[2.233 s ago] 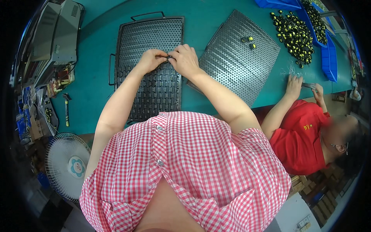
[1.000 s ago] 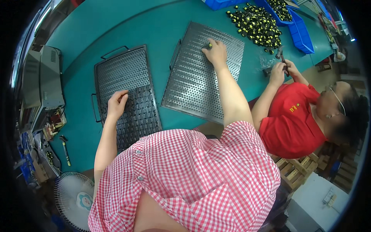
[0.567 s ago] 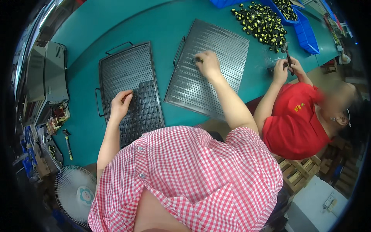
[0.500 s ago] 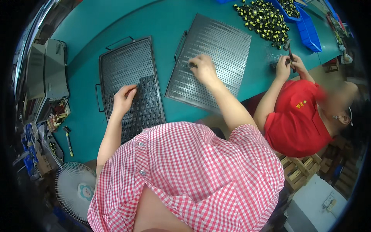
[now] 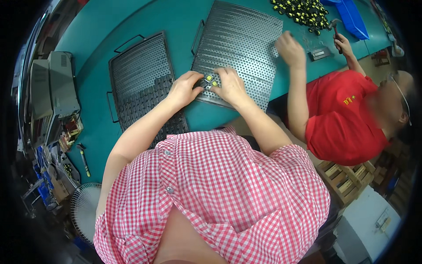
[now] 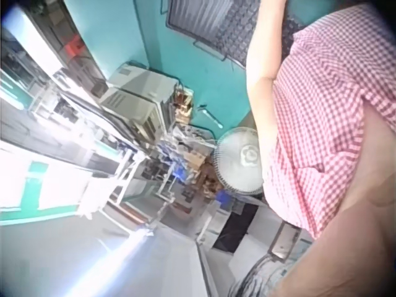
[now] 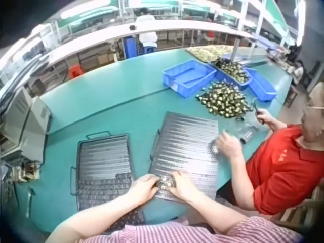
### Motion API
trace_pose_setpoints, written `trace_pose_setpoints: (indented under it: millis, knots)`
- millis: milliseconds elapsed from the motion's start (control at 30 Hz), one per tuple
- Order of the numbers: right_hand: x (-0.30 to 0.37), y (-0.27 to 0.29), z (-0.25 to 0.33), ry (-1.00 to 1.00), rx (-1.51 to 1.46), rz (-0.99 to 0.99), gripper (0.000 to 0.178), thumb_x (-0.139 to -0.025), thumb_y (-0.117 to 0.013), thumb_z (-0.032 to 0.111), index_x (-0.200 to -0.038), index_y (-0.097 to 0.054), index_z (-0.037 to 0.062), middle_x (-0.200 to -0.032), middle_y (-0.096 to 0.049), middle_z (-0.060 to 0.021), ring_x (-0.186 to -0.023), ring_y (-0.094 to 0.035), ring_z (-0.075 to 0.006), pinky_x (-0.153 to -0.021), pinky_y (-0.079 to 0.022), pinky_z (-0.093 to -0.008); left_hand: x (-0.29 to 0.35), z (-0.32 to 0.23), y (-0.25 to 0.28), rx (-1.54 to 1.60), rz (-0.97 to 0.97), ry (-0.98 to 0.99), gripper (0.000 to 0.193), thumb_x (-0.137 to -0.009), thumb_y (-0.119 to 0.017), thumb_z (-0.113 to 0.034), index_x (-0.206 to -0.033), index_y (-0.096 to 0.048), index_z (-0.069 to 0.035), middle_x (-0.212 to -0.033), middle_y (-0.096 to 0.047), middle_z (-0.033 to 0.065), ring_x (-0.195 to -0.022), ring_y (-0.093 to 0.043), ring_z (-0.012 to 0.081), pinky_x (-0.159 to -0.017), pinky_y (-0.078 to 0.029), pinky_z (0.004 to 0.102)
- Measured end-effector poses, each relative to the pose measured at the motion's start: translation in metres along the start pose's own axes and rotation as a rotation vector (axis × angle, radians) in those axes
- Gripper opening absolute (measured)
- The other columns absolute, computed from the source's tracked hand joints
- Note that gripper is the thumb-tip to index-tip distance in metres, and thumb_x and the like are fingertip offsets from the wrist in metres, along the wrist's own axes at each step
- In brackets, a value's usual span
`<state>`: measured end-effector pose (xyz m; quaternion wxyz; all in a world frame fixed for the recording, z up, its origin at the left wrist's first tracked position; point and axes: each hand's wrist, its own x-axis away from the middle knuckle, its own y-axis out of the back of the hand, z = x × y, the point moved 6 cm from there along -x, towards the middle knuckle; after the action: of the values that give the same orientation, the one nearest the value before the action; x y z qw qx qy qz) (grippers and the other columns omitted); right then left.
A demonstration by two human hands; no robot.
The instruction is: Placing small electronic components into a perforated metal grid plate on a workbench.
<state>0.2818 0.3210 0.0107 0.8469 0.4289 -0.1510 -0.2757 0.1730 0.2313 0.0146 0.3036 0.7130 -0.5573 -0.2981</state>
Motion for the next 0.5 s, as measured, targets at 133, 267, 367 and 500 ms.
trace_pose_setpoints:
  millis: [133, 267, 367, 500]
  knots:
    - [0.006, -0.019, -0.011, -0.057, -0.044, 0.032, 0.04, -0.063, -0.072, 0.016, -0.099, -0.057, 0.0067, -0.097, -0.058, -0.0122, -0.096, -0.054, -0.0288, -0.08, -0.046, -0.0382, -0.001, 0.004, -0.021, -0.088, 0.088, 0.048, 0.03, -0.07, -0.064, -0.007, -0.099, -0.058, -0.004, -0.095, -0.059, 0.0133, -0.09, -0.056, 0.0312, -0.079, -0.046, 0.0389]
    - [0.009, -0.016, -0.01, -0.072, -0.11, -0.021, 0.027, -0.067, -0.068, 0.014, -0.091, -0.059, 0.005, -0.087, -0.06, -0.0119, -0.086, -0.058, -0.0288, -0.073, -0.048, -0.0389, 0.004, 0.005, -0.02, -0.094, 0.116, 0.084, 0.029, -0.071, -0.062, -0.007, -0.099, -0.057, -0.004, -0.092, -0.059, 0.013, -0.087, -0.057, 0.031, -0.075, -0.047, 0.0396]
    - [0.011, -0.018, -0.01, -0.067, -0.135, -0.037, 0.023, -0.07, -0.065, 0.015, -0.089, -0.06, 0.0037, -0.085, -0.06, -0.0131, -0.082, -0.059, -0.0292, -0.069, -0.048, -0.0391, 0.007, 0.003, -0.022, -0.107, 0.113, 0.109, 0.029, -0.071, -0.062, -0.007, -0.099, -0.057, -0.004, -0.089, -0.06, 0.0135, -0.083, -0.058, 0.0306, -0.073, -0.047, 0.0399]
    - [0.015, -0.031, -0.013, -0.113, -0.24, -0.014, 0.022, -0.073, -0.062, 0.017, -0.089, -0.061, 0.0016, -0.082, -0.06, -0.0143, -0.077, -0.06, -0.0299, -0.068, -0.048, -0.039, 0.01, 0.01, -0.025, -0.028, 0.107, 0.211, 0.025, -0.072, -0.063, -0.009, -0.094, -0.055, -0.001, -0.075, -0.062, 0.0138, -0.072, -0.061, 0.0308, -0.065, -0.049, 0.0383]
